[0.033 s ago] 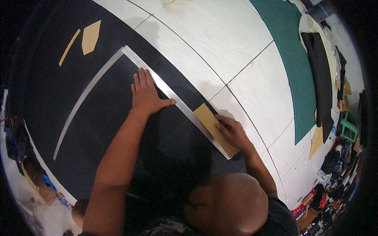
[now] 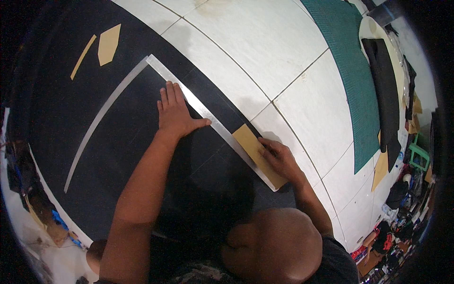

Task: The person uses a straight edge and a piece of chalk to mark grid lines and patterns onto a large piece of dark fabric spread on the floor.

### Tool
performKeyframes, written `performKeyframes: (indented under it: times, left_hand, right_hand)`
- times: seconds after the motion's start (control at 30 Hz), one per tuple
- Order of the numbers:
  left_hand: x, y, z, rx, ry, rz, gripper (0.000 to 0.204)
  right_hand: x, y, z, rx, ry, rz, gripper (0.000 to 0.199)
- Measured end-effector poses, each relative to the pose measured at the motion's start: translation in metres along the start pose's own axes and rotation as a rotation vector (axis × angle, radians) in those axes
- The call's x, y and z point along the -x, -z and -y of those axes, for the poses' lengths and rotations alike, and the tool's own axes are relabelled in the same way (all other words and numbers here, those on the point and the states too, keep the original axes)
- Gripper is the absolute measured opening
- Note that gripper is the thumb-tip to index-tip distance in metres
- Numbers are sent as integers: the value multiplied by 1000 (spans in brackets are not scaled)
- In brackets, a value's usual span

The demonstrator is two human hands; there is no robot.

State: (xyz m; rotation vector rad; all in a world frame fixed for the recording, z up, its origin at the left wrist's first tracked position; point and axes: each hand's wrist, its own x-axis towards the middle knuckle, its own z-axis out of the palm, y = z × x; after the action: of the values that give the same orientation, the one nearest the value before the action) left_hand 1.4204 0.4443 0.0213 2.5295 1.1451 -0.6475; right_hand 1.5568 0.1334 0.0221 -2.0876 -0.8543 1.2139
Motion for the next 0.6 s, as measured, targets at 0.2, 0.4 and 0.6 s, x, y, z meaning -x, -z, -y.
performKeyframes:
  times: [0.2, 0.4, 0.6]
  left_hand:
    - [-2, 0, -1, 10, -6, 1, 148]
    - [-1, 0, 0, 12, 6, 10, 147]
    - [0, -1, -1, 8, -4, -13, 146]
  right_hand:
    - [-2, 1, -5, 29, -9, -12, 37]
    - [-3, -1, -5, 21, 21, -18, 38]
    - [-3, 2, -1, 39, -2, 0, 38]
